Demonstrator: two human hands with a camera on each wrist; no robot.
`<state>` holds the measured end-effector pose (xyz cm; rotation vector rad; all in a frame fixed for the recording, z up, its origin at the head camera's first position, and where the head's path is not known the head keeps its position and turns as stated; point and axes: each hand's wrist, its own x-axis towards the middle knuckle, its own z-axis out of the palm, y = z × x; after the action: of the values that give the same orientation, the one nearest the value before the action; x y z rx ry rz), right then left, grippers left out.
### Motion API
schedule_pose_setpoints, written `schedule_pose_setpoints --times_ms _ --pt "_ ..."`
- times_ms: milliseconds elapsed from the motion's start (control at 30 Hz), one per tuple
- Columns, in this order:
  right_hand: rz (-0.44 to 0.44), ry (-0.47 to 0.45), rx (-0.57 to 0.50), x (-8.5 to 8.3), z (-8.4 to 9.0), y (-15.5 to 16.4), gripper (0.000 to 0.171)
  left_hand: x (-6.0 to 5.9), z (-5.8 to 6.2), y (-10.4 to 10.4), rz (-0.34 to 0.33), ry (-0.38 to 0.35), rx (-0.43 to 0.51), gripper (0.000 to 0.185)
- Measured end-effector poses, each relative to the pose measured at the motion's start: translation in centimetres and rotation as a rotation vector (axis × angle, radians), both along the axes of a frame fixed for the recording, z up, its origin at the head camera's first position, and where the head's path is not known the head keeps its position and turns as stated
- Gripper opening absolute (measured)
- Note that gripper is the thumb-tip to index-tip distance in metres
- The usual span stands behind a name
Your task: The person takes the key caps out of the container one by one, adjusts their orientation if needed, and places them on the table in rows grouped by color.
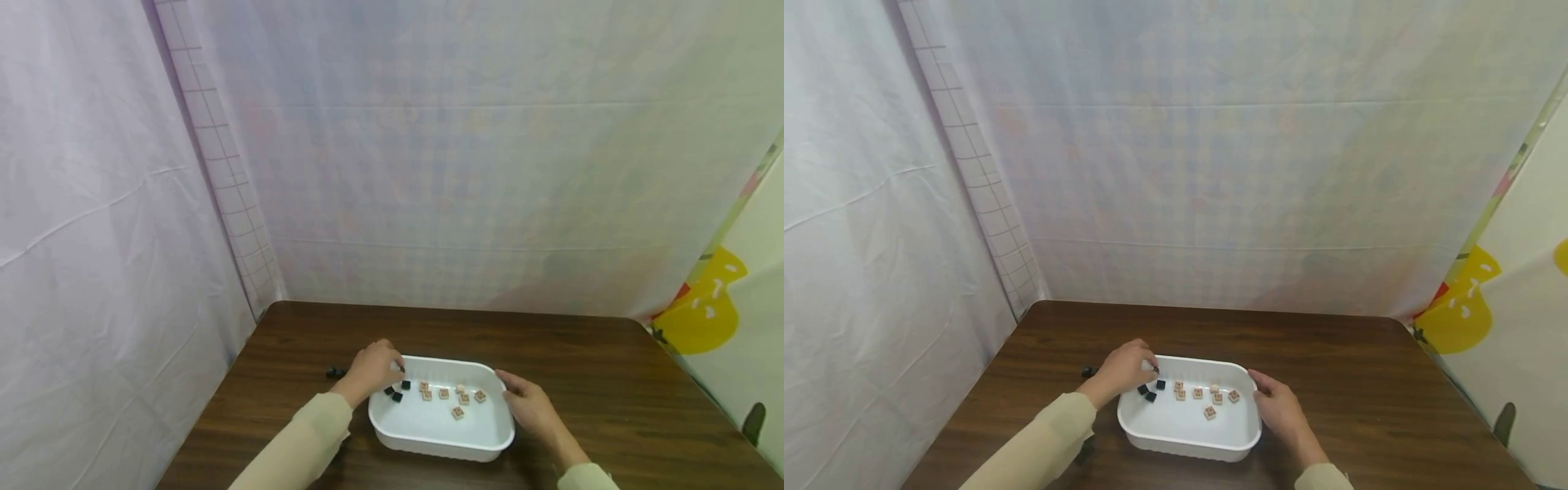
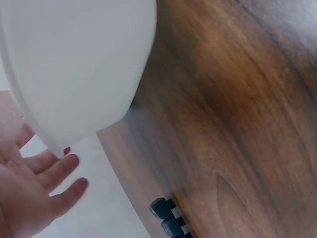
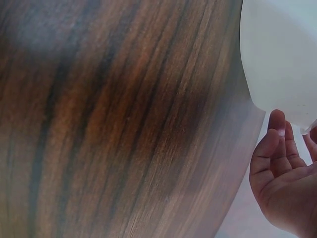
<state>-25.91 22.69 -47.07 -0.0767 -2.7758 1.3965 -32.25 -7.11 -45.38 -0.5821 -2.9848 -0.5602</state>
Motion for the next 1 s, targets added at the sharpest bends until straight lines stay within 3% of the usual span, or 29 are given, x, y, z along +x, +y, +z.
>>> schedule_pose_setpoints --times_ms 200,433,667,867,1000 --pt "-0.003 -0.014 -0.007 0.0 0.0 0.0 0.043 -0.6 0.6 -1.2 0.051 0.047 0.282 0.020" --pt "-0.007 -0.019 -0.005 -0.1 0.0 0.0 0.043 -1.0 1.1 -3.1 0.070 0.091 0.478 0.018" --pt "-0.005 -0.010 -0.004 0.0 0.1 -0.1 0.043 -1.3 0.6 -5.7 0.082 0.119 0.575 0.020" --pt "-0.004 -0.005 -0.005 0.1 0.2 -0.1 0.043 -1.6 0.1 -8.7 0.170 0.130 0.586 0.019" --pt "-0.004 -0.006 -0.005 0.1 0.3 -0.1 0.043 -1.5 -0.2 -11.0 0.228 0.070 0.593 0.023"
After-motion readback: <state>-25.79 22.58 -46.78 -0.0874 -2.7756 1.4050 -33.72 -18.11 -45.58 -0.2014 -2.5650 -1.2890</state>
